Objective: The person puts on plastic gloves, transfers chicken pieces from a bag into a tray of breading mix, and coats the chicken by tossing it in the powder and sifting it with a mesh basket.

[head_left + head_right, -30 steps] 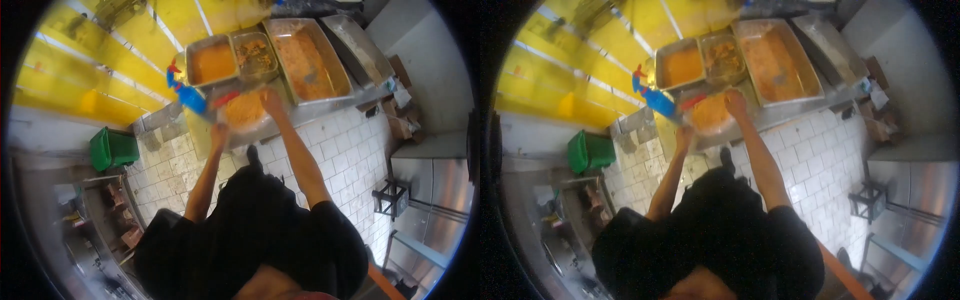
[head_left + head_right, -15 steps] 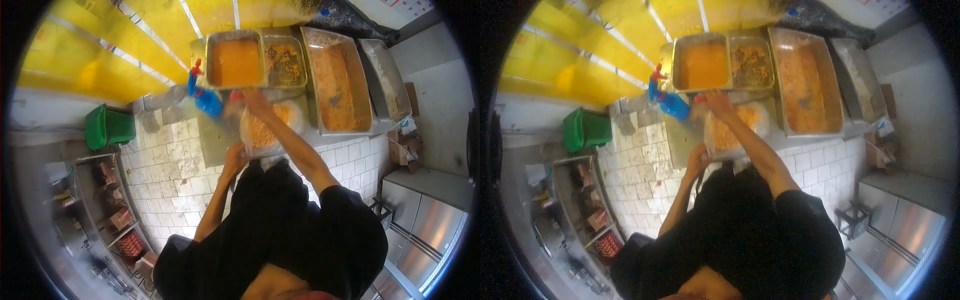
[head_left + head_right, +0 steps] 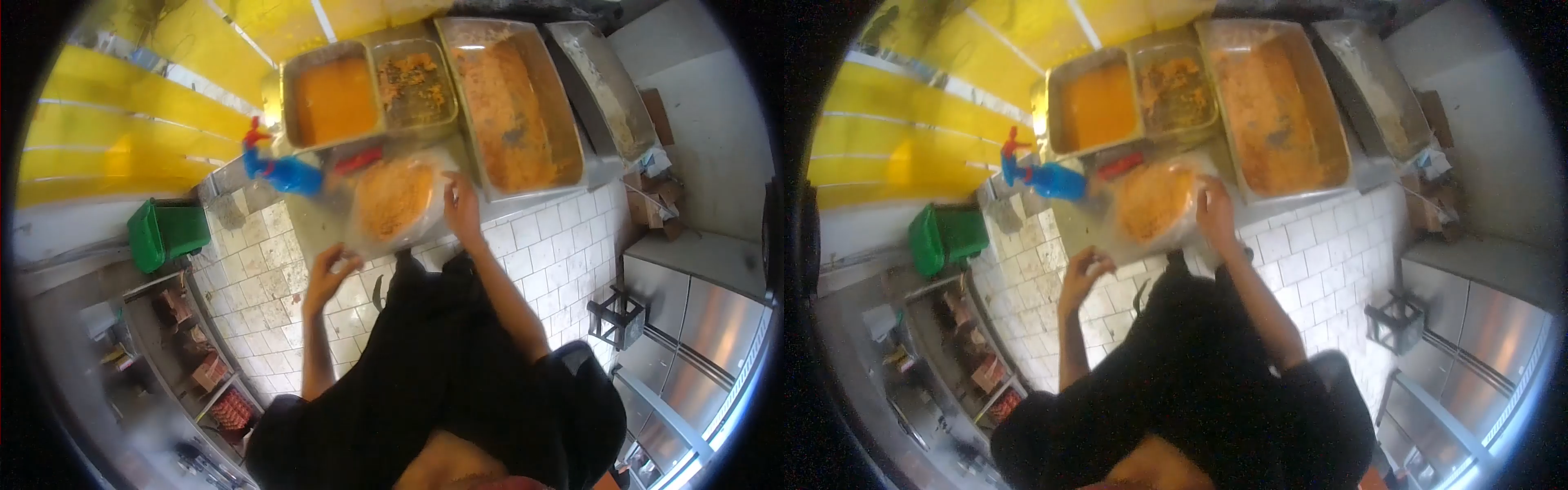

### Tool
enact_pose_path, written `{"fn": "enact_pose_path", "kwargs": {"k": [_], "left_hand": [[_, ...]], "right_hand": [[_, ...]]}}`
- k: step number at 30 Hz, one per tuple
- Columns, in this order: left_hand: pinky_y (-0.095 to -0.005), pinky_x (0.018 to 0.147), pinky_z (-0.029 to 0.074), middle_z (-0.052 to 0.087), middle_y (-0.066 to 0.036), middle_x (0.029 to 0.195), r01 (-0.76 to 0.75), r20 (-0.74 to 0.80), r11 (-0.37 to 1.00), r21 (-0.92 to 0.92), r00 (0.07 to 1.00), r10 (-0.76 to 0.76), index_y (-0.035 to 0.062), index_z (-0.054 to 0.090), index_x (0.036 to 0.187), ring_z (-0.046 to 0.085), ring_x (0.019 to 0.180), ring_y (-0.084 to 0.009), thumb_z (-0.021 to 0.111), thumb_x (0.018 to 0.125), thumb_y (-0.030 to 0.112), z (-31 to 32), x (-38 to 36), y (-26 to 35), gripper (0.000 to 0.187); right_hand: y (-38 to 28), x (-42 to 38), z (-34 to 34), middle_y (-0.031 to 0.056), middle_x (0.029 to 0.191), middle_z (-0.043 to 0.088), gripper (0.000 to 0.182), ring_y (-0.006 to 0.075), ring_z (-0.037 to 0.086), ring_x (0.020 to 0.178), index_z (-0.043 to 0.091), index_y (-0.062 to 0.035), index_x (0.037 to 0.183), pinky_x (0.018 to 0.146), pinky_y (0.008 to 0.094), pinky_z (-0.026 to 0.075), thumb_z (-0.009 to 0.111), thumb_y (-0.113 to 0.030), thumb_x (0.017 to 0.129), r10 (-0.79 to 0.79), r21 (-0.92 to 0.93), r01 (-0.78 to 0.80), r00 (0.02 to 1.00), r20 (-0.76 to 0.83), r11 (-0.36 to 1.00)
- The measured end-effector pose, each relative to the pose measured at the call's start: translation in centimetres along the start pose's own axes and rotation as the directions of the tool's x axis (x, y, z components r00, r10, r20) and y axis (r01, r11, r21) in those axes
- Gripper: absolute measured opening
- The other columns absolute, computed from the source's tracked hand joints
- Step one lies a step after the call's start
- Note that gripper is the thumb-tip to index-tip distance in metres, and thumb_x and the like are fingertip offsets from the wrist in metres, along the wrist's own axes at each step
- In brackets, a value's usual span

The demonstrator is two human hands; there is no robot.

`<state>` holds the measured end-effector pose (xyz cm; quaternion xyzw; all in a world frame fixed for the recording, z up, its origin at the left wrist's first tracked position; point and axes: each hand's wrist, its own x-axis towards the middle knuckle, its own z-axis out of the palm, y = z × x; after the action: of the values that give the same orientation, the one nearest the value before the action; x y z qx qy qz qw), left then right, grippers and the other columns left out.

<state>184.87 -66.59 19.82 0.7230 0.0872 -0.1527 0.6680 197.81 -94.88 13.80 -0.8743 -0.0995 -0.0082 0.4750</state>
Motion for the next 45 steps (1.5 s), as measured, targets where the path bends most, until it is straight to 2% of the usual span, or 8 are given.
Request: {"fn": "enact_pose_path", "kwargs": {"k": [3,7,10,16,18,28,30,45], "left_hand": [[-0.0261,0.07,0.047,0.065,-0.006,0.074,0.02,-0.132,0.991,-0.134,0.99,-0.038,-0.0013,0.063,0.091,0.063,0.07,-0.0135,0.064,0.089,0.012,0.7,0.7,0.2,0.014],[-0.0265,0.067,0.047,0.061,-0.004,0.069,-0.074,-0.29,0.997,0.026,0.954,0.078,0.0015,0.061,0.088,0.058,0.063,-0.0117,0.06,0.093,0.02,3.0,0.4,0.5,0.019],[-0.0269,0.067,0.048,0.059,-0.004,0.07,-0.066,-0.416,0.997,0.049,0.906,0.081,0.0028,0.06,0.087,0.057,0.063,-0.0115,0.058,0.095,0.022,4.3,-0.6,0.0,0.021],[-0.0261,0.067,0.048,0.058,-0.003,0.078,-0.316,-0.661,0.918,-0.239,0.745,0.085,0.0054,0.057,0.091,0.058,0.071,-0.0106,0.056,0.096,0.024,4.3,1.7,-1.5,0.019],[-0.0256,0.067,0.048,0.059,-0.002,0.08,-0.373,-0.665,0.867,-0.33,0.744,0.066,0.0058,0.056,0.093,0.058,0.072,-0.0105,0.056,0.096,0.024,3.7,3.0,-1.1,0.019],[-0.0247,0.061,0.046,0.063,-0.006,0.08,-0.324,-0.483,0.916,-0.238,0.857,0.178,0.0036,0.058,0.091,0.058,0.068,-0.0113,0.054,0.098,0.02,3.2,4.3,3.5,0.018],[-0.0246,0.058,0.047,0.062,-0.007,0.079,-0.331,-0.473,0.925,-0.185,0.855,0.212,0.0031,0.058,0.091,0.057,0.065,-0.0113,0.054,0.098,0.02,3.1,4.3,5.0,0.019],[-0.0251,0.058,0.051,0.065,-0.007,0.085,-0.278,-0.465,0.96,-0.039,0.855,0.229,0.0016,0.061,0.097,0.062,0.066,-0.0127,0.057,0.095,0.019,2.7,3.9,9.8,0.018]], "right_hand": [[11.2,-2.0,6.8,0.0178,0.136,0.049,0.045,0.0378,0.054,0.115,0.053,-0.0121,0.129,0.094,0.0412,0.046,0.058,-0.033,0.09,0.304,-0.044,-0.368,0.824,-0.478,0.929],[18.5,-0.5,9.8,0.017,0.129,0.055,0.038,0.0358,0.055,0.114,0.058,-0.0091,0.119,0.088,0.0432,0.049,0.06,-0.031,0.088,0.012,-0.664,-0.149,0.978,-0.207,0.733],[10.0,0.2,5.3,0.0128,0.115,0.062,0.024,0.0317,0.057,0.109,0.064,-0.0087,0.103,0.079,0.0449,0.051,0.059,-0.027,0.089,0.608,0.146,-0.591,0.782,-0.139,0.793],[2.5,-2.0,3.0,0.0103,0.086,0.065,0.017,0.0299,0.061,0.087,0.068,-0.0099,0.086,0.079,0.0458,0.047,0.057,-0.023,0.087,-0.24,-0.208,0.187,0.933,-0.269,0.96],[1.7,-1.9,3.3,0.0071,0.085,0.062,0.016,0.0277,0.057,0.086,0.066,-0.0111,0.088,0.088,0.0461,0.039,0.063,-0.026,0.085,-0.364,-0.375,0.35,0.931,0.037,0.859],[-7.1,0.8,-2.8,0.016,0.089,0.067,0.012,0.0298,0.064,0.086,0.059,0.0002,0.088,0.073,0.0376,0.048,0.057,-0.012,0.09,0.055,0.291,-0.086,0.992,0.115,0.953],[-8.2,1.8,-4.0,0.007,0.081,0.065,0.004,0.0153,0.061,0.074,0.056,-0.0045,0.093,0.067,0.0287,0.046,0.056,-0.002,0.089,-0.038,0.303,0.042,0.999,-0.018,0.952],[-10.7,4.2,-13.0,0.0027,0.085,0.062,0.004,0.0096,0.054,0.074,0.056,-0.0036,0.094,0.068,0.026,0.044,0.057,-0.007,0.092,-0.314,0.374,0.222,0.927,0.206,0.9]]}}
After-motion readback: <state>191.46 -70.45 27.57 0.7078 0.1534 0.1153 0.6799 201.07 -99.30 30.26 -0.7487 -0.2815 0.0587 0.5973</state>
